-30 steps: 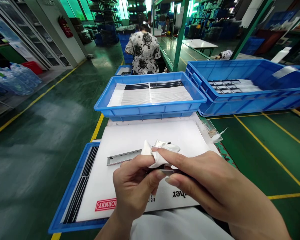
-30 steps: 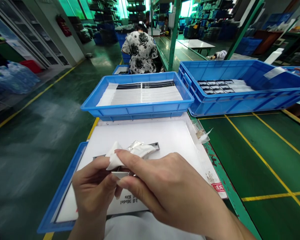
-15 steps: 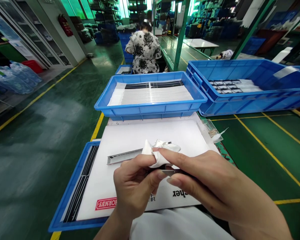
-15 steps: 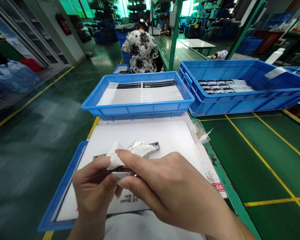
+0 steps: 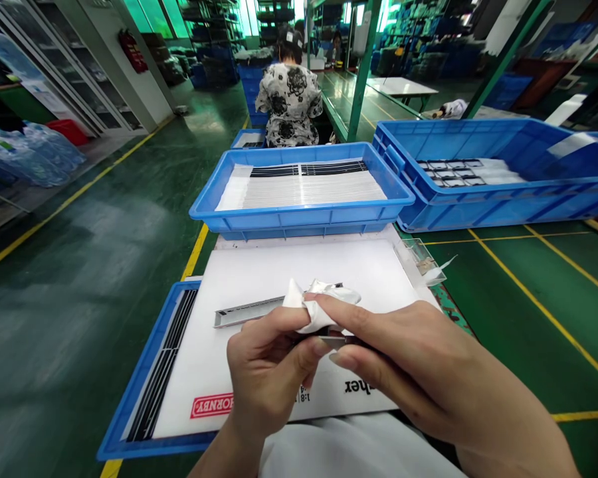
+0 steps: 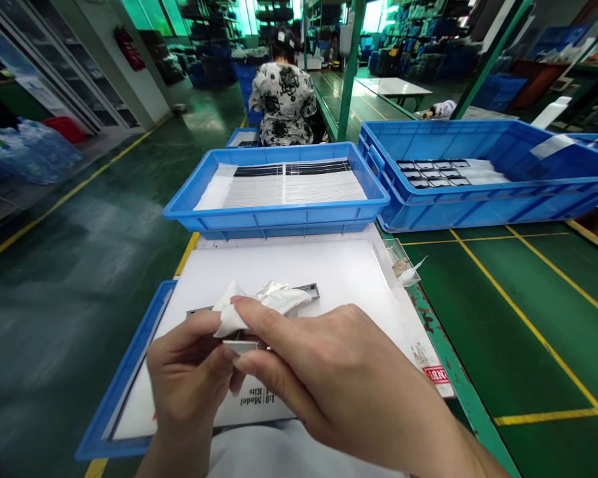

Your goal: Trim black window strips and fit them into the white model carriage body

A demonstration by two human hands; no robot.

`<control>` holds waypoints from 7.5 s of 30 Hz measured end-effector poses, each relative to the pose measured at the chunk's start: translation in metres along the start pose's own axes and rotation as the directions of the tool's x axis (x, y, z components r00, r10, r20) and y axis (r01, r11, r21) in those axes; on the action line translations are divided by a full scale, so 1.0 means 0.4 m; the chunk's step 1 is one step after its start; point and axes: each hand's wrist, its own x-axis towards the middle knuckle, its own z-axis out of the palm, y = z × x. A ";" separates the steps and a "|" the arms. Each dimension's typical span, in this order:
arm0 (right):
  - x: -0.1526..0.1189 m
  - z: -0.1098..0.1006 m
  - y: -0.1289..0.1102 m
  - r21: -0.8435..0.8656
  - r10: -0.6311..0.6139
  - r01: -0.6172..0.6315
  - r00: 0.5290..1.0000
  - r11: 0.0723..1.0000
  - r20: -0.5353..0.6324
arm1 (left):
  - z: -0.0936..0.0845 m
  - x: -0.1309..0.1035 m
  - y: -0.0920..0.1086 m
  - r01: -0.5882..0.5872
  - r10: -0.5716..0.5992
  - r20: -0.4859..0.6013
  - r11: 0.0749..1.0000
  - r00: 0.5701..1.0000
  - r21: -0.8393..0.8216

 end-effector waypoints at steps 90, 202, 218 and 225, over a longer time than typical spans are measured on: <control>0.007 -0.006 -0.019 -0.036 -0.003 0.003 1.000 0.999 0.006 | -0.001 0.006 0.012 0.013 -0.013 -0.009 1.000 1.000 -0.002; -0.001 -0.003 -0.023 0.008 -0.003 0.003 1.000 1.000 0.001 | 0.003 -0.008 0.010 0.023 -0.023 0.000 0.999 1.000 -0.035; 0.011 -0.008 -0.035 0.040 0.046 -0.048 0.998 0.998 0.050 | -0.005 -0.011 0.010 0.006 -0.006 -0.019 1.000 1.000 -0.006; 0.005 -0.011 -0.046 -0.011 0.040 -0.040 0.999 0.999 0.029 | -0.014 -0.017 0.002 -0.019 0.019 0.013 1.000 1.000 -0.015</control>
